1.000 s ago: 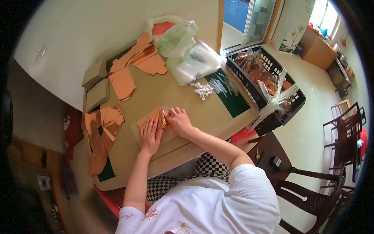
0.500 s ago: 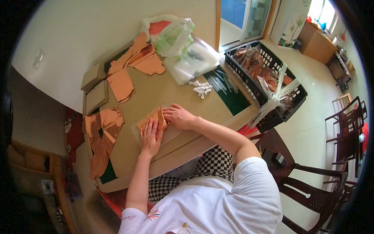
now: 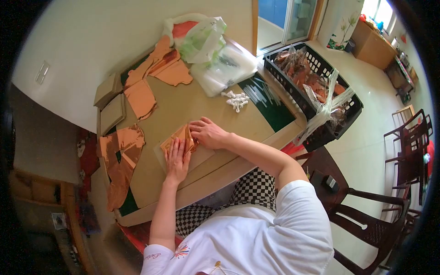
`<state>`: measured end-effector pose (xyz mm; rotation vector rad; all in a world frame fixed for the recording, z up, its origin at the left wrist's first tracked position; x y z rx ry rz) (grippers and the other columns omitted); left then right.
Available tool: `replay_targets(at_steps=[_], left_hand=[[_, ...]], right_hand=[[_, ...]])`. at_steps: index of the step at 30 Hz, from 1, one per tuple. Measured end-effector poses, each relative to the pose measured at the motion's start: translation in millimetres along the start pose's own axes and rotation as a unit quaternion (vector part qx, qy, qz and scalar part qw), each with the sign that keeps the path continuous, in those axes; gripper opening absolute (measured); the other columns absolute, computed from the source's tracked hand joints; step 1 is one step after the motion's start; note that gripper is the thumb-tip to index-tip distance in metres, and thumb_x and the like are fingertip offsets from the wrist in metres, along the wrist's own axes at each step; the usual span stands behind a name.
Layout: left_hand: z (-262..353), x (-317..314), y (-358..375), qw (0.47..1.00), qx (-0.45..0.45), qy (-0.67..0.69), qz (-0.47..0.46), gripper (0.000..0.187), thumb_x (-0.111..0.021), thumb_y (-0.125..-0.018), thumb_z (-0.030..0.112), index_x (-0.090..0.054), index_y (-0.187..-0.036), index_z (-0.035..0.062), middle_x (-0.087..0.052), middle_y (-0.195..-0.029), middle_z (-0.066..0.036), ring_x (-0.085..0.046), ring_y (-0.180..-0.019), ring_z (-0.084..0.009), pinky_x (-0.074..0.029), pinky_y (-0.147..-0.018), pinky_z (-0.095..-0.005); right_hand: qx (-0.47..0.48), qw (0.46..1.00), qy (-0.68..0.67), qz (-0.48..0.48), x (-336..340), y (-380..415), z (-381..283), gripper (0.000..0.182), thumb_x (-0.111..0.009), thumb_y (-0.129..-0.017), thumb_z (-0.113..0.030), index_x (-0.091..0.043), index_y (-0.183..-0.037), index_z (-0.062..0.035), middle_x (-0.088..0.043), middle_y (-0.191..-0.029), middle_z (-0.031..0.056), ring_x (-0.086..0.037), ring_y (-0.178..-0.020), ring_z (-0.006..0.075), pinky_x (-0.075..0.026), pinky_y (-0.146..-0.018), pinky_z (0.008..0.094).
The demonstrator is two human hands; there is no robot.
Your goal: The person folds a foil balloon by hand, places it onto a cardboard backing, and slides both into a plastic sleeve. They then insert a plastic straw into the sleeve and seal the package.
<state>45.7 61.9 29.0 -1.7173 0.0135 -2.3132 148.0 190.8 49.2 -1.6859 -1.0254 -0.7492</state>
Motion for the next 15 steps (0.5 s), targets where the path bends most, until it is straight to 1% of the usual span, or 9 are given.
replay_targets(at_steps=[3,6,9,12,15], left_hand=[[0.0,-0.1,-0.4,1.0,0.001,0.002,-0.004,0.057,-0.036,-0.097,0.042,-0.031,-0.145,0.012,-0.024,-0.152,-0.013,-0.018,-0.141,-0.0304,-0.009,-0.111,-0.0541],[-1.0,-0.9,-1.0,1.0,0.002,0.019,0.007,0.056,-0.041,-0.095,0.041,-0.035,-0.143,0.0132,-0.026,-0.15,-0.015,-0.02,-0.14,-0.0311,-0.008,-0.111,-0.056],[-3.9,-4.7,-1.4,1.0,0.0,0.01,0.005,0.055,-0.04,-0.096,0.04,-0.034,-0.144,0.0128,-0.026,-0.15,-0.015,-0.02,-0.141,-0.0309,-0.008,-0.111,-0.0556],[-2.7,-2.9,-1.0,1.0,0.005,0.023,0.001,0.055,-0.039,-0.096,0.04,-0.033,-0.144,0.0124,-0.026,-0.15,-0.015,-0.02,-0.141,-0.031,-0.008,-0.111,-0.0556],[-0.8,-0.7,-2.7,1.0,0.003,0.013,-0.009,0.055,-0.038,-0.097,0.039,-0.032,-0.144,0.0127,-0.026,-0.151,-0.015,-0.02,-0.141,-0.0313,-0.009,-0.111,-0.0558]], right_hand=[[0.007,1.0,0.018,-0.002,1.7,0.9,-0.9,0.031,-0.058,-0.081,-0.016,-0.059,-0.112,-0.0091,-0.051,-0.132,0.0107,-0.042,-0.127,0.0256,-0.029,-0.104,0.0457],[0.024,0.999,0.016,0.028,2.4,2.0,-1.4,0.029,-0.058,-0.081,-0.017,-0.059,-0.109,-0.0091,-0.052,-0.13,0.011,-0.043,-0.125,0.0263,-0.03,-0.104,0.0455],[0.017,0.999,0.019,0.045,-0.3,2.1,-0.9,0.029,-0.059,-0.08,-0.018,-0.059,-0.108,-0.0084,-0.051,-0.131,0.0114,-0.043,-0.125,0.0272,-0.03,-0.104,0.0456],[0.007,0.999,-0.018,0.035,-5.6,-0.8,2.9,0.026,-0.059,-0.081,-0.019,-0.059,-0.104,-0.0074,-0.051,-0.131,0.0126,-0.042,-0.126,0.028,-0.03,-0.104,0.0457],[0.005,1.0,-0.007,0.0,-5.8,-1.4,6.2,0.025,-0.059,-0.081,-0.02,-0.058,-0.102,-0.0071,-0.05,-0.132,0.0129,-0.042,-0.126,0.0283,-0.03,-0.104,0.0459]])
Point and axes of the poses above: each hand's wrist, its own y-axis away from the middle knuckle, its own x-axis out of the back of the hand, z = x × y, the point moved 6 cm from there along -y, towards the middle knuckle
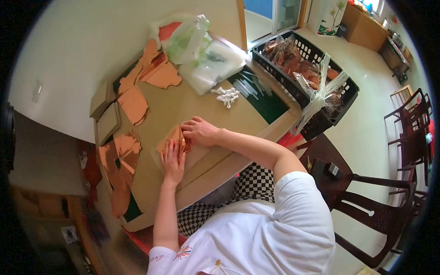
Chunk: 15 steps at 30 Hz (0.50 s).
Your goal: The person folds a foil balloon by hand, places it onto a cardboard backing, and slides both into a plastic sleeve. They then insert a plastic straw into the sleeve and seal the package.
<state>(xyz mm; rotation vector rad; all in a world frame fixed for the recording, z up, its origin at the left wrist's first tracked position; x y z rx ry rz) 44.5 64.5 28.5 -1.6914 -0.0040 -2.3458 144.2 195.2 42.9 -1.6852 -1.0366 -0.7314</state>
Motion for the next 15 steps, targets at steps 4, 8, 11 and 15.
replay_targets(at_steps=[4,8,11,15], left_hand=[[0.7,0.6,-0.5,1.0,-0.011,-0.018,0.005,0.055,-0.038,-0.097,0.039,-0.032,-0.145,0.0129,-0.025,-0.151,-0.015,-0.019,-0.141,-0.0317,-0.01,-0.111,-0.0563],[0.2,-1.4,0.7,1.0,-0.007,-0.014,0.004,0.055,-0.038,-0.097,0.039,-0.032,-0.145,0.013,-0.025,-0.151,-0.015,-0.019,-0.141,-0.0317,-0.01,-0.111,-0.0564],[-0.4,-1.6,0.9,1.0,-0.003,-0.012,0.001,0.055,-0.038,-0.097,0.04,-0.032,-0.145,0.0132,-0.025,-0.151,-0.015,-0.019,-0.141,-0.0312,-0.009,-0.111,-0.0563],[0.7,0.2,0.3,1.0,0.001,-0.013,-0.006,0.055,-0.037,-0.097,0.04,-0.032,-0.145,0.0133,-0.024,-0.151,-0.015,-0.018,-0.141,-0.0307,-0.009,-0.111,-0.0562]], right_hand=[[0.02,0.999,0.019,0.042,1.5,2.1,0.6,0.025,-0.059,-0.08,-0.021,-0.058,-0.101,-0.0073,-0.051,-0.13,0.0139,-0.042,-0.125,0.0295,-0.03,-0.104,0.0464],[0.013,0.998,0.036,0.042,4.2,2.5,-0.9,0.024,-0.06,-0.079,-0.022,-0.061,-0.099,-0.0083,-0.052,-0.128,0.0143,-0.042,-0.125,0.0294,-0.03,-0.104,0.0463],[0.01,0.999,0.03,0.04,5.4,1.9,-1.8,0.024,-0.061,-0.079,-0.023,-0.062,-0.099,-0.0092,-0.052,-0.127,0.0138,-0.043,-0.124,0.0286,-0.031,-0.103,0.0462],[0.019,0.998,0.036,0.054,3.4,2.5,-0.2,0.026,-0.061,-0.079,-0.023,-0.063,-0.101,-0.01,-0.053,-0.126,0.0132,-0.044,-0.122,0.028,-0.032,-0.103,0.0463]])
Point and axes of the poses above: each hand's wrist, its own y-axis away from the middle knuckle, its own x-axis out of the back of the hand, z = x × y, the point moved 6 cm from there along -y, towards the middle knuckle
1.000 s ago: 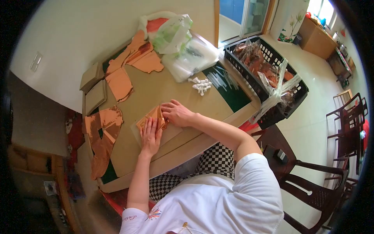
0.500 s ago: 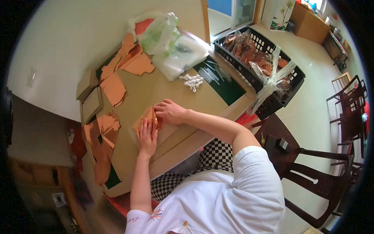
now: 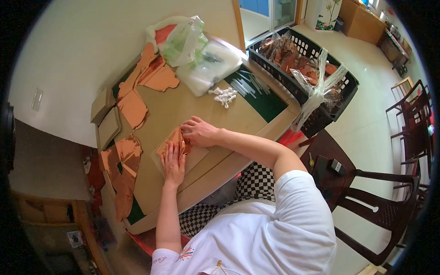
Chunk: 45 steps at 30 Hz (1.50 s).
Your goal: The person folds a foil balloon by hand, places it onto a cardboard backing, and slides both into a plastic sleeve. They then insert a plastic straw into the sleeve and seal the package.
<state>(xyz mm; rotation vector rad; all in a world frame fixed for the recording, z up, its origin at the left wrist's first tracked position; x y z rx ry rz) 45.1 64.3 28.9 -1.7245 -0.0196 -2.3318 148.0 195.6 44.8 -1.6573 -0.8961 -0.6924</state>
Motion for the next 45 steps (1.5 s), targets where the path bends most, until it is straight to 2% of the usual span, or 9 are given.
replay_targets(at_steps=[9,15,24,33,40,45], left_hand=[[-2.4,-2.9,0.7,1.0,0.001,0.001,0.003,0.055,-0.037,-0.097,0.04,-0.032,-0.145,0.0136,-0.025,-0.151,-0.014,-0.019,-0.141,-0.0305,-0.01,-0.111,-0.0555],[-1.4,-2.2,0.7,1.0,-0.005,-0.001,0.004,0.055,-0.036,-0.097,0.04,-0.031,-0.145,0.0142,-0.025,-0.151,-0.013,-0.018,-0.141,-0.03,-0.009,-0.111,-0.0543],[-1.7,-1.7,0.9,1.0,0.002,0.016,-0.007,0.054,-0.033,-0.098,0.04,-0.031,-0.146,0.0145,-0.023,-0.152,-0.012,-0.016,-0.142,-0.0282,-0.006,-0.112,-0.0528],[0.4,-0.5,-0.3,1.0,0.007,0.01,-0.019,0.054,-0.033,-0.098,0.04,-0.031,-0.146,0.0146,-0.022,-0.153,-0.012,-0.016,-0.142,-0.0283,-0.004,-0.112,-0.0521],[1.2,0.3,0.7,0.999,0.018,0.005,-0.037,0.054,-0.032,-0.098,0.041,-0.031,-0.145,0.0139,-0.022,-0.153,-0.012,-0.015,-0.142,-0.0292,-0.004,-0.112,-0.0527],[2.9,1.5,-1.2,0.999,0.015,-0.003,-0.037,0.055,-0.032,-0.098,0.042,-0.031,-0.145,0.0126,-0.021,-0.153,-0.013,-0.014,-0.142,-0.03,-0.004,-0.112,-0.0531]], right_hand=[[-0.012,1.0,-0.005,0.005,12.1,0.5,-6.2,0.026,-0.06,-0.079,-0.023,-0.064,-0.103,-0.0113,-0.056,-0.117,0.0093,-0.049,-0.112,0.0246,-0.035,-0.1,0.0441],[-0.004,1.0,-0.004,0.021,2.6,2.5,-2.1,0.03,-0.062,-0.078,-0.026,-0.064,-0.105,-0.0135,-0.055,-0.123,0.0076,-0.048,-0.116,0.0231,-0.033,-0.1,0.0442],[0.021,0.999,0.015,-0.039,-5.8,-0.9,6.8,0.032,-0.059,-0.081,-0.028,-0.06,-0.11,-0.0133,-0.052,-0.128,0.0101,-0.045,-0.123,0.0228,-0.031,-0.101,0.0457],[0.059,0.998,-0.028,-0.008,4.4,0.1,11.7,0.029,-0.057,-0.082,-0.026,-0.061,-0.107,-0.0109,-0.054,-0.125,0.011,-0.046,-0.122,0.0253,-0.033,-0.1,0.0464],[0.061,0.997,-0.04,-0.021,5.0,-2.3,10.9,0.028,-0.056,-0.083,-0.027,-0.061,-0.106,-0.0107,-0.055,-0.125,0.0085,-0.046,-0.122,0.0247,-0.033,-0.1,0.0468],[0.084,0.996,-0.02,0.004,3.5,1.0,12.7,0.028,-0.054,-0.086,-0.027,-0.062,-0.107,-0.0102,-0.058,-0.12,0.0057,-0.047,-0.12,0.0229,-0.033,-0.101,0.0472]])
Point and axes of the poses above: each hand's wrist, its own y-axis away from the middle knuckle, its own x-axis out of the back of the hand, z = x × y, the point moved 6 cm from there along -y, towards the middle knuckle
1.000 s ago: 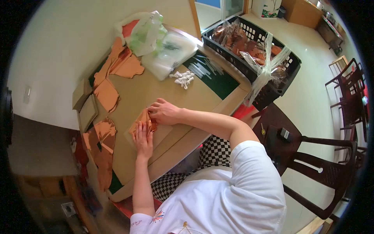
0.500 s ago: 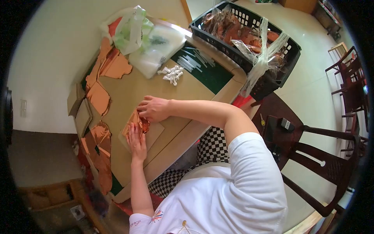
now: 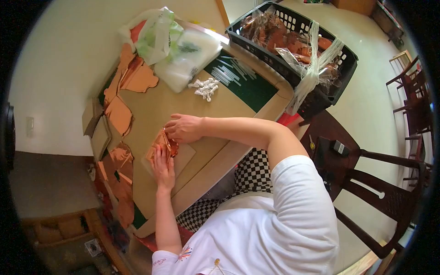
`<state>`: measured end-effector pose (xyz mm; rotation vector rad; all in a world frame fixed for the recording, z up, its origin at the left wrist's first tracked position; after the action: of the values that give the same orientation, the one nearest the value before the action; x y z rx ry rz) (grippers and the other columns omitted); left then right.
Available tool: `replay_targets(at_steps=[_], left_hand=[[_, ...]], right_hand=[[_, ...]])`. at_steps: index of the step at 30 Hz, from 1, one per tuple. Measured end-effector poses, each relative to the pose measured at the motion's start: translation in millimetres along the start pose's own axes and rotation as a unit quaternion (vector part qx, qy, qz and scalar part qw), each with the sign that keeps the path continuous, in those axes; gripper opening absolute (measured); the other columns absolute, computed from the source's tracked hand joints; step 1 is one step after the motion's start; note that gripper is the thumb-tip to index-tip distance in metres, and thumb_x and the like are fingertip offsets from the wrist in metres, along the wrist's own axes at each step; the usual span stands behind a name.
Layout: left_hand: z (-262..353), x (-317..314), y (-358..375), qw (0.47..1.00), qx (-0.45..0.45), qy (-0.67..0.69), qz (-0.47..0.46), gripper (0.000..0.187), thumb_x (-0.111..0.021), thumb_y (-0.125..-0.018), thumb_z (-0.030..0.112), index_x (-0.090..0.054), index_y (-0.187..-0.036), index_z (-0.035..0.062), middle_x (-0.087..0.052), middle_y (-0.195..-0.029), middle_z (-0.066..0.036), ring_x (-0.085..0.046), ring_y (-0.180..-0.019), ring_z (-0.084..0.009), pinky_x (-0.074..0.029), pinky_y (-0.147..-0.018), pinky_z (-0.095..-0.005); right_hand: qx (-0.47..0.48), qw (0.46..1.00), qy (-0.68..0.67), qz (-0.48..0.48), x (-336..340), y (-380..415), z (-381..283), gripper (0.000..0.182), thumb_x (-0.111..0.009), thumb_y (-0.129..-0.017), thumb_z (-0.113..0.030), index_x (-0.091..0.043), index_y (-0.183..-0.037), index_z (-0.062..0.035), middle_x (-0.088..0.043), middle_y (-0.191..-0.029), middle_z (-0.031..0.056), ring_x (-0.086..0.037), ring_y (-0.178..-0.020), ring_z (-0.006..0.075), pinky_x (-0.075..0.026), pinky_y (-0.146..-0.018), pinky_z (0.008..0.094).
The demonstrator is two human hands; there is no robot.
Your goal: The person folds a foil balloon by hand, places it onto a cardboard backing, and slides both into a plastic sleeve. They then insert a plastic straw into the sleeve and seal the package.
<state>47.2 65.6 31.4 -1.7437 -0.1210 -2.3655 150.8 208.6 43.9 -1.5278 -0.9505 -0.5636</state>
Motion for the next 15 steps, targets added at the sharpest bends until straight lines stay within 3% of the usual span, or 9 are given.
replay_targets(at_steps=[6,9,15], left_hand=[[-0.3,-0.2,-0.2,1.0,0.0,0.006,0.0,0.055,-0.032,-0.099,0.042,-0.031,-0.145,0.0119,-0.02,-0.153,-0.013,-0.014,-0.142,-0.0301,-0.004,-0.112,-0.0538],[-0.8,-0.1,-0.3,1.0,0.004,-0.021,-0.004,0.056,-0.033,-0.098,0.042,-0.029,-0.146,0.0122,-0.02,-0.154,-0.01,-0.013,-0.143,-0.0279,-0.007,-0.113,-0.0492],[0.0,-0.5,-0.4,1.0,0.005,-0.019,-0.001,0.057,-0.034,-0.098,0.042,-0.029,-0.146,0.0107,-0.021,-0.153,-0.012,-0.013,-0.143,-0.0282,-0.006,-0.113,-0.0496]], right_hand=[[0.011,0.999,-0.048,-0.022,5.5,2.6,-5.3,0.028,-0.055,-0.086,-0.023,-0.063,-0.108,-0.0076,-0.06,-0.118,0.0048,-0.049,-0.117,0.022,-0.034,-0.102,0.0427],[0.013,0.999,-0.048,-0.017,11.8,3.8,-8.8,0.029,-0.055,-0.086,-0.02,-0.062,-0.11,-0.0074,-0.06,-0.118,0.0045,-0.05,-0.115,0.022,-0.034,-0.102,0.0414],[0.001,0.997,-0.066,-0.031,18.1,12.4,-20.0,0.03,-0.054,-0.086,-0.019,-0.062,-0.112,-0.007,-0.059,-0.123,0.0067,-0.049,-0.118,0.023,-0.033,-0.104,0.0423]])
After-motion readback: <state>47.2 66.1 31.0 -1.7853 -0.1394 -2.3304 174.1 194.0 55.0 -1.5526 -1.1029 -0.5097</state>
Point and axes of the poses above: each hand's wrist, its own y-axis away from the middle knuckle, its own x-axis out of the back of the hand, z = x × y, the point moved 6 cm from there along -y, towards the middle knuckle
